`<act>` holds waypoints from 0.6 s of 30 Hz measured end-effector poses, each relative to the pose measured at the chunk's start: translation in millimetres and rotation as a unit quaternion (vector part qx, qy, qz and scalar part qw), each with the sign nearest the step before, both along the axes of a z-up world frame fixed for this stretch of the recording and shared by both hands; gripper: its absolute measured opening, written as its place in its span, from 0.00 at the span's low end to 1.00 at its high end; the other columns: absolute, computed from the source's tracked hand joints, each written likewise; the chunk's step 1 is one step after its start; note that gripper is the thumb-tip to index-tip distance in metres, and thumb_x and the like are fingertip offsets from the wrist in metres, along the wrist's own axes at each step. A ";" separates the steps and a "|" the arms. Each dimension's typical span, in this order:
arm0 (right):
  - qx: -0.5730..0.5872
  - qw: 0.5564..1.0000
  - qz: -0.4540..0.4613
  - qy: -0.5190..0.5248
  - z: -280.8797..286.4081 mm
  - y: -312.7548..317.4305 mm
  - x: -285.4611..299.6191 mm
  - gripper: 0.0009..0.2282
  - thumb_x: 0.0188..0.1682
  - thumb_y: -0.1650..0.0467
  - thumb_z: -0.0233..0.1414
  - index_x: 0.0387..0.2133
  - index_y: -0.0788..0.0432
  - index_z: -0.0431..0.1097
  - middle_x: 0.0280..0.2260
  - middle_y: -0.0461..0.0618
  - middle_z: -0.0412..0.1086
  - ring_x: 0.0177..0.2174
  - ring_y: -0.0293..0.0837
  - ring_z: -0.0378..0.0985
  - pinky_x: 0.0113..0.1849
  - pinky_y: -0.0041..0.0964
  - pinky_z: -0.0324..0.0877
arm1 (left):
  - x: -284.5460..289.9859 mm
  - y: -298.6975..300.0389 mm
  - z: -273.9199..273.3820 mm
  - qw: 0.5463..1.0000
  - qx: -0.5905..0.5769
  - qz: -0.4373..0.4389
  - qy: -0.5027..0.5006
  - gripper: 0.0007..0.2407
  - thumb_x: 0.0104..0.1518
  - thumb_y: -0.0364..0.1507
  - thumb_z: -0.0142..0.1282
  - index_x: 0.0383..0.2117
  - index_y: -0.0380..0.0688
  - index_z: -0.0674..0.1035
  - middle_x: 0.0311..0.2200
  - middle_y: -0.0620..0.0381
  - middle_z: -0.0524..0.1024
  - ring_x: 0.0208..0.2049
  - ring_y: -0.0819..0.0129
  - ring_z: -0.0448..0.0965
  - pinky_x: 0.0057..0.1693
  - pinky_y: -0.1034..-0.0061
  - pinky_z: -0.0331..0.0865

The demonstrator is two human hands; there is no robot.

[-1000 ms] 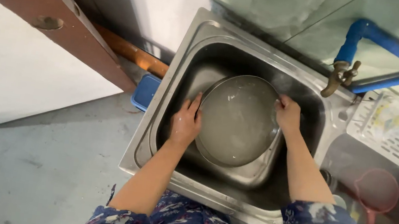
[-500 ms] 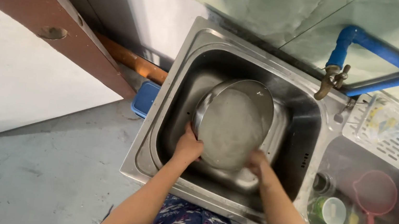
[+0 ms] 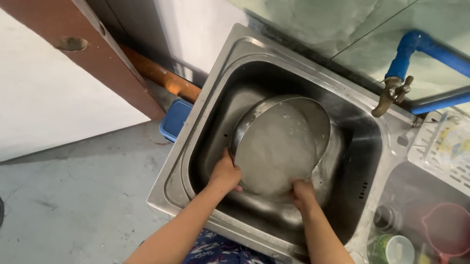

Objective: Washing a sieve and a metal bowl in a double sink.

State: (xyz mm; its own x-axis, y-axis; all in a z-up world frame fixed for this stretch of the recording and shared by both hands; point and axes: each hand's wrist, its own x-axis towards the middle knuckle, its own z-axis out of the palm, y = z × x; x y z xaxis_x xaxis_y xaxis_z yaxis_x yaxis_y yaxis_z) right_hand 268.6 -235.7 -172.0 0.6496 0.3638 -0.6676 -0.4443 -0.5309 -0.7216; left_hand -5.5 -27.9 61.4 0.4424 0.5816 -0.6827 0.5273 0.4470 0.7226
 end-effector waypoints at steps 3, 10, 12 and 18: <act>-0.094 0.993 0.065 0.033 28.8 -3.3 -12.6 0.07 0.50 0.76 0.48 0.30 0.73 0.68 0.21 0.60 0.68 0.16 0.50 0.67 0.17 0.44 0.59 | -2.2 4.0 -8.7 1.000 0.000 -0.015 -0.010 0.35 0.54 0.18 0.43 0.71 0.36 0.43 0.49 0.32 0.76 0.19 0.49 0.84 0.34 0.67 0.81; -0.018 0.996 -0.016 0.084 48.6 -4.2 -12.1 0.04 0.45 0.81 0.46 0.24 0.65 0.68 0.16 0.51 0.66 0.12 0.43 0.63 0.16 0.42 0.58 | -4.1 13.7 15.4 0.999 -0.029 -0.036 -0.002 0.35 0.55 0.19 0.42 0.71 0.36 0.41 0.51 0.32 0.75 0.20 0.52 0.84 0.39 0.67 0.80; -0.032 0.993 0.087 0.068 45.4 -14.2 -7.0 0.08 0.48 0.76 0.48 0.20 0.65 0.66 0.14 0.50 0.62 0.11 0.43 0.59 0.15 0.42 0.50 | -0.9 20.3 13.9 0.995 -0.057 -0.069 0.048 0.31 0.59 0.21 0.44 0.69 0.32 0.44 0.52 0.33 0.71 0.22 0.55 0.85 0.42 0.67 0.81; -0.242 0.889 0.377 -0.094 235.7 19.7 -31.3 0.12 0.51 0.65 0.54 0.27 0.63 0.76 0.16 0.55 0.71 0.14 0.49 0.69 0.19 0.45 0.62 | 1.1 16.3 -20.0 0.990 -0.047 -0.113 0.067 0.12 0.59 0.22 0.43 0.40 0.19 0.77 0.27 0.33 0.83 0.20 0.57 0.84 0.34 0.65 0.80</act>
